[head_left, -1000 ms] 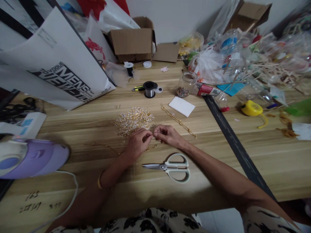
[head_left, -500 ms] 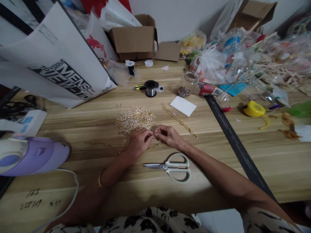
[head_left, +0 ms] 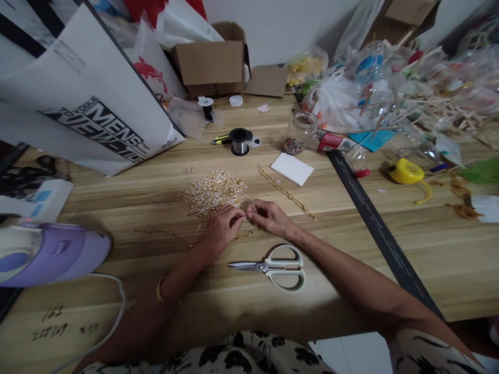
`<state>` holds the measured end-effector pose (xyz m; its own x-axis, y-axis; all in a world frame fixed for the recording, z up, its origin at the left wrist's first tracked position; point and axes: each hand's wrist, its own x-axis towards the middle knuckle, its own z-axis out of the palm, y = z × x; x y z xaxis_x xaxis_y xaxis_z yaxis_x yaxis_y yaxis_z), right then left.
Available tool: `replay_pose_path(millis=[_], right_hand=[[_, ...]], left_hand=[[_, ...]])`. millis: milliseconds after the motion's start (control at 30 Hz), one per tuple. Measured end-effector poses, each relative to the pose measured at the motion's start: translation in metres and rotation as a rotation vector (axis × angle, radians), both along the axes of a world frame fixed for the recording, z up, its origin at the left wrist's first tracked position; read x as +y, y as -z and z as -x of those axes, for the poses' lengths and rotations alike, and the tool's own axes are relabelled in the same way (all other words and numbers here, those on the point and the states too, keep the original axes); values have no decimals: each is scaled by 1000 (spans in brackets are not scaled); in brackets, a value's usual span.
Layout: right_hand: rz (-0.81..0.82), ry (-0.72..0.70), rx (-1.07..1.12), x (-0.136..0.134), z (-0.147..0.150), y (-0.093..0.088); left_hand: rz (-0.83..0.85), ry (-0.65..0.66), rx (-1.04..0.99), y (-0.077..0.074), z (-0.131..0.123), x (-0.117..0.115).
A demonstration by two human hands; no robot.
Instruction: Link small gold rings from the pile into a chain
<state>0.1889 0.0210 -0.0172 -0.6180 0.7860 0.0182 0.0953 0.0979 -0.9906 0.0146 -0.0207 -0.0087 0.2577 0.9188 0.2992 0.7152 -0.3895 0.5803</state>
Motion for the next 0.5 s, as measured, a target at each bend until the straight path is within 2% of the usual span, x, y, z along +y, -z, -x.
replay_pose_path(millis=[500], right_hand=[[59, 21, 16, -1, 0, -8]], left_hand=[[228, -123, -364, 11, -1, 2]])
